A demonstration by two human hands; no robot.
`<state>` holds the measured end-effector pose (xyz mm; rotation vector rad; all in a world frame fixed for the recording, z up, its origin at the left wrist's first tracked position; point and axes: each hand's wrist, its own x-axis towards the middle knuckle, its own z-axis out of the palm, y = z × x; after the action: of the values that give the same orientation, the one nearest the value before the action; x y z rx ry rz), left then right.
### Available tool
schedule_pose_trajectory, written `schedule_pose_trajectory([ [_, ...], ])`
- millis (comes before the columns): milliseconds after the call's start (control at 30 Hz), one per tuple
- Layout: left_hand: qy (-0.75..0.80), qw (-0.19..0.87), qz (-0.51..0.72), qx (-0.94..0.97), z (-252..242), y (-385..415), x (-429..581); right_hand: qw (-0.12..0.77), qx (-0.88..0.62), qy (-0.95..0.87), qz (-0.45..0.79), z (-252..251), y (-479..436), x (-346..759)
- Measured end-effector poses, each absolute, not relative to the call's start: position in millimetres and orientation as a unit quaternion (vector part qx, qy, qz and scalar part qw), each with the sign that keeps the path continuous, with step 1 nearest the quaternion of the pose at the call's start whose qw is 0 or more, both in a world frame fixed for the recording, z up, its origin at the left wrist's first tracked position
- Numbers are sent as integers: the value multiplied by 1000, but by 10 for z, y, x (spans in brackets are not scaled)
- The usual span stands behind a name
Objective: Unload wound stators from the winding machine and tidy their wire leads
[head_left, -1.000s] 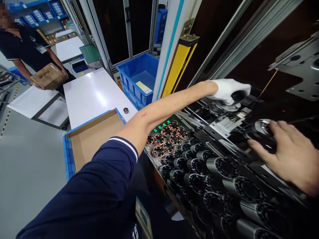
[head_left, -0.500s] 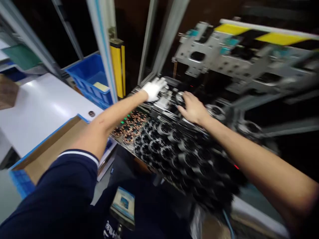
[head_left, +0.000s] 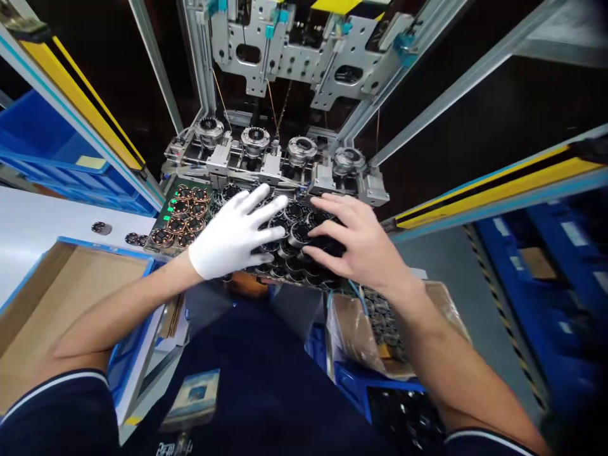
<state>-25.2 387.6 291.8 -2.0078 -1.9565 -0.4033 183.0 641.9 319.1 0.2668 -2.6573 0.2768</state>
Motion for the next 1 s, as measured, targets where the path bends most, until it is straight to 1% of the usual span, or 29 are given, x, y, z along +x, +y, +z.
schedule_pose_trajectory([
  [67,-699,156,-103,-690,2814,3973,-72,203,75,-974,67,2971,6408,1947],
  [167,-715,152,-81,-678,2826,4158,-33,175,42,-981,68,2787,6416,1895],
  [300,-733,125,-81,-664,2892,4291,-91,173,26,-982,74,2725,6441,1801],
  [400,-731,91,-93,-670,2871,4258,-124,174,45,-981,76,2747,6431,1826],
  [467,-734,77,-120,-664,2899,4188,-135,194,61,-975,86,2845,6436,1884],
  [533,-755,61,-176,-629,3031,4127,-149,224,67,-967,101,3038,6488,1939],
  [667,-793,42,-295,-532,3588,4272,-329,291,7,-937,195,3540,6812,1827],
  [733,-791,53,-291,-536,3845,4541,-539,306,-41,-923,229,3677,7064,1607],
  [800,-793,62,-252,-552,3954,4890,-798,306,-84,-919,234,3658,7322,1323],
  [867,-809,59,-215,-544,3878,5238,-1049,283,-129,-919,243,3502,7543,1046],
  [1000,-847,-4,-184,-498,3408,5666,-1379,206,-182,-925,262,3081,7805,721],
])
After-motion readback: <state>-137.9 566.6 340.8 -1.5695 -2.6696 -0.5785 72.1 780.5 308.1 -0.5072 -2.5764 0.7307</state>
